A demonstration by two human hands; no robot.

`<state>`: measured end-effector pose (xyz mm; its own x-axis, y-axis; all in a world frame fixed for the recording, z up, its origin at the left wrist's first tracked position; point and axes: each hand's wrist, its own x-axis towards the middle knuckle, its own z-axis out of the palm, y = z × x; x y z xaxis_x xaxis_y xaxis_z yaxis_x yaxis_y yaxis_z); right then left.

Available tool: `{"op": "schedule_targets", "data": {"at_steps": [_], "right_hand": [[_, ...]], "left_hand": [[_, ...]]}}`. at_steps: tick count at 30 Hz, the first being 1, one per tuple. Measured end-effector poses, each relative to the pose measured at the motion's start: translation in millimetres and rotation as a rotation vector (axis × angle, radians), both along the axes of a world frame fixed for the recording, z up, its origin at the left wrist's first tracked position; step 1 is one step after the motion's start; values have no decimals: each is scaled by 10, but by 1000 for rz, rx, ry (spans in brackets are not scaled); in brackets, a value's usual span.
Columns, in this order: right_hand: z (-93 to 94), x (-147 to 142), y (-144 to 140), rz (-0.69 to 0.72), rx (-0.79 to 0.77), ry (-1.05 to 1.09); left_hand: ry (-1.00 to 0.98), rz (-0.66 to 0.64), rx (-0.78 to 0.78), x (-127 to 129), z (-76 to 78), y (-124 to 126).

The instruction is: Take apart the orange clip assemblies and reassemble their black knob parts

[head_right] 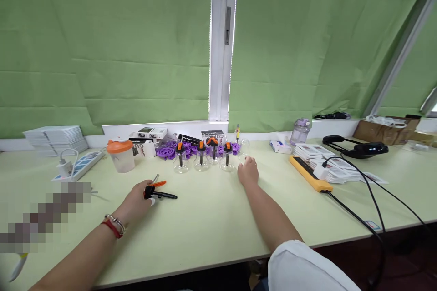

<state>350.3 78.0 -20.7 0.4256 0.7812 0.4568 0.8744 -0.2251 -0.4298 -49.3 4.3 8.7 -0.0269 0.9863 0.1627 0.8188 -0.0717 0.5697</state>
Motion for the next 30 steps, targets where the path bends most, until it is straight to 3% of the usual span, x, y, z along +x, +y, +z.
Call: {"op": "schedule_targets", "data": {"at_steps": [6, 9, 12, 16, 21, 30], "right_hand": [[-86, 286, 352, -140, -101, 76], [-102, 353, 520, -173, -159, 102], [-105, 394, 674, -211, -206, 138], [-92, 425, 828, -232, -241, 162], [-81, 456, 910, -228, -298, 206], [-77, 538, 647, -245, -12, 354]], "left_hand": [[80, -189, -234, -240, 288, 186], [31, -262, -353, -314, 341, 256], [-56, -339, -370, -334, 290, 314], [-144, -457, -275, -320, 169, 401], [-192, -495, -302, -297, 53, 504], [-332, -395, -265, -264, -51, 498]]}}
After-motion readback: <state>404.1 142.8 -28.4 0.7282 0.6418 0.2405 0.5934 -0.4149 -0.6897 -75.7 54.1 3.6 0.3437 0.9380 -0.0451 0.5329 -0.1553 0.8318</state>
